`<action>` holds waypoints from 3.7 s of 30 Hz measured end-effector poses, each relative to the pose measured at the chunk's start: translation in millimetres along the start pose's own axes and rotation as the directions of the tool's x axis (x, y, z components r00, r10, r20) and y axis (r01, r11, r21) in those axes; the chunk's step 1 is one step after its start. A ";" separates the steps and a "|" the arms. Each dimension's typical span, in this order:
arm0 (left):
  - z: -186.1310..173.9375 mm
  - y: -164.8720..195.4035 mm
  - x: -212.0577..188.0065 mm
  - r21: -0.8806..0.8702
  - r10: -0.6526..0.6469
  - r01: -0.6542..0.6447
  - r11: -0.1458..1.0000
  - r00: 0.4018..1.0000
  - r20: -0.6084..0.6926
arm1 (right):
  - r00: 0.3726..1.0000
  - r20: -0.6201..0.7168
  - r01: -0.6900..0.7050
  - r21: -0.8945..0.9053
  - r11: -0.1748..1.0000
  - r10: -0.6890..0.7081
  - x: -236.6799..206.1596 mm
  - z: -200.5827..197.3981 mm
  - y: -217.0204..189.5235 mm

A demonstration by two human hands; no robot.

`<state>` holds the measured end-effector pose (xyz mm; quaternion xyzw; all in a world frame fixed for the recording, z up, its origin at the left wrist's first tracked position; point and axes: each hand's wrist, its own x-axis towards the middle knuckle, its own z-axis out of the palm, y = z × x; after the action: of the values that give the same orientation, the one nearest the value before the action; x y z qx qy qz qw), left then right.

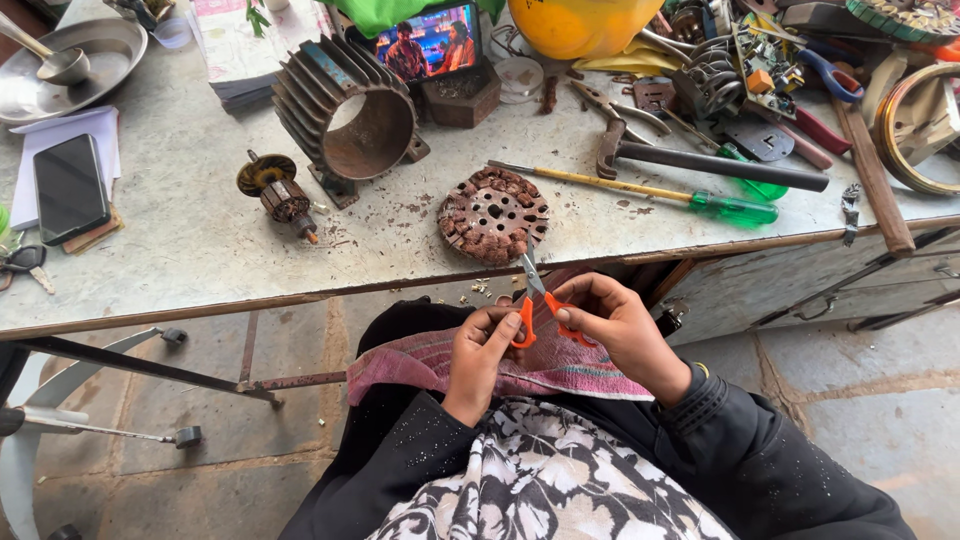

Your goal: The person uses a wooden stick to push material into the slots of a motor stator, then taps the stator with a hammer. They wipe the stator with a cloth and use scissors to trim protruding material from the slots.

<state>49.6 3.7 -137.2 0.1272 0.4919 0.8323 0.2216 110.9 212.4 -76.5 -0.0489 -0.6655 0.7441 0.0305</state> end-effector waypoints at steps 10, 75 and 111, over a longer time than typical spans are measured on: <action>-7.9 -11.0 8.3 0.164 0.112 -0.115 0.980 0.993 0.026 | 1.000 0.001 0.023 -0.063 0.998 -0.023 9.9 1.0 2.2; 0.6 119.3 136.7 0.862 0.461 -0.438 0.254 0.839 0.290 | 0.994 -0.031 0.045 -0.756 0.653 -0.104 1.3 24.0 -46.0; 1.7 106.1 126.0 0.843 0.409 -0.412 0.346 0.875 0.259 | 0.854 0.482 -0.240 0.026 0.970 0.198 -14.8 -12.3 -19.5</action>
<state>-85.1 22.8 -44.3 0.3423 0.7994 0.4852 -0.0912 126.6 225.0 -58.0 0.0611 -0.6104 0.7595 -0.2167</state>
